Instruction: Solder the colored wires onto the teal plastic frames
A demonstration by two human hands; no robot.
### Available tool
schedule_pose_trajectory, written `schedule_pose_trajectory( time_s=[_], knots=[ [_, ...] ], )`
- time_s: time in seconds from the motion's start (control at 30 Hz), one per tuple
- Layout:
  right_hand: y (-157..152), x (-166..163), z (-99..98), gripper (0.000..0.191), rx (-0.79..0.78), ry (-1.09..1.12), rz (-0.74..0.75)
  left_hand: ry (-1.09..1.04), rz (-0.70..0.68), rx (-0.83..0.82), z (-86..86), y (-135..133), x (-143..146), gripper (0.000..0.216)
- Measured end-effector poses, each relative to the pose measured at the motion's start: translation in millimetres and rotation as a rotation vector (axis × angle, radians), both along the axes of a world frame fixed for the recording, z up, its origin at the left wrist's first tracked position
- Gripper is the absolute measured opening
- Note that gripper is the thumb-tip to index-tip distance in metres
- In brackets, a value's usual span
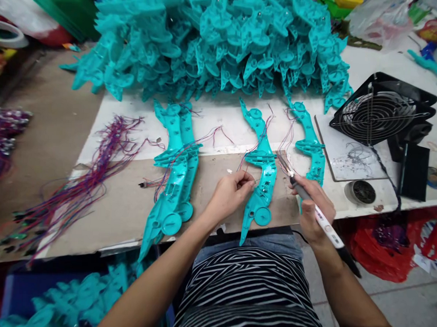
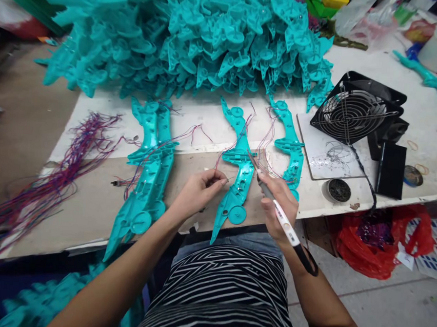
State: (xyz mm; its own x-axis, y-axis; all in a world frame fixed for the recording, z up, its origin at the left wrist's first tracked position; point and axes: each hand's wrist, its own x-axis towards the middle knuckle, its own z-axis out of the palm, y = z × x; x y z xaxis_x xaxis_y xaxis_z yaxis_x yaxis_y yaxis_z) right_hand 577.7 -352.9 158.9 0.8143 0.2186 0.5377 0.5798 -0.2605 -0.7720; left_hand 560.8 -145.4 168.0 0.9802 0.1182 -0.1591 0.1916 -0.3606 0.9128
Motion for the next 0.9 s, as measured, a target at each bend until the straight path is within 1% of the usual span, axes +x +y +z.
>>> schedule_pose_trajectory(
  time_s=[0.13,0.23,0.37,0.53,0.6,0.73,0.8,0.83,0.9],
  knots=[
    [-19.8,-9.6,0.1,0.016,-0.057,-0.069,-0.053,0.006,0.028,-0.014,-13.1,-10.9,9.9,0.013],
    [-22.0,-13.2,-5.0,0.016,-0.061,-0.056,-0.095,-0.012,0.04,-0.021,-18.8,-16.1,15.2,0.013],
    [-20.8,-13.6,-9.5,0.017,-0.065,-0.019,-0.064,-0.004,0.04,-0.034,-21.5,-16.8,18.1,0.015],
    [-20.9,-11.9,-10.1,0.022,-0.05,-0.04,-0.026,0.003,-0.008,-0.135,-19.2,-14.1,18.9,0.01],
    [-21.5,-11.5,-10.0,0.023,-0.058,-0.045,-0.024,0.033,-0.006,-0.191,-16.0,-12.5,19.2,0.008],
    [-24.1,-12.6,-10.7,0.022,-0.089,-0.039,-0.056,0.12,0.019,-0.378,-8.3,-7.7,20.9,0.007],
    [-25.1,-13.3,-12.3,0.022,-0.087,-0.035,-0.073,0.145,0.016,-0.441,-5.6,-4.3,22.5,0.009],
    [-25.3,-13.6,-13.3,0.022,-0.081,-0.035,-0.079,0.151,0.014,-0.447,-4.7,-2.6,23.3,0.008],
    [-25.3,-14.1,-15.0,0.022,-0.07,-0.032,-0.083,0.137,0.024,-0.405,-3.6,0.0,24.3,0.007]
  ],
)
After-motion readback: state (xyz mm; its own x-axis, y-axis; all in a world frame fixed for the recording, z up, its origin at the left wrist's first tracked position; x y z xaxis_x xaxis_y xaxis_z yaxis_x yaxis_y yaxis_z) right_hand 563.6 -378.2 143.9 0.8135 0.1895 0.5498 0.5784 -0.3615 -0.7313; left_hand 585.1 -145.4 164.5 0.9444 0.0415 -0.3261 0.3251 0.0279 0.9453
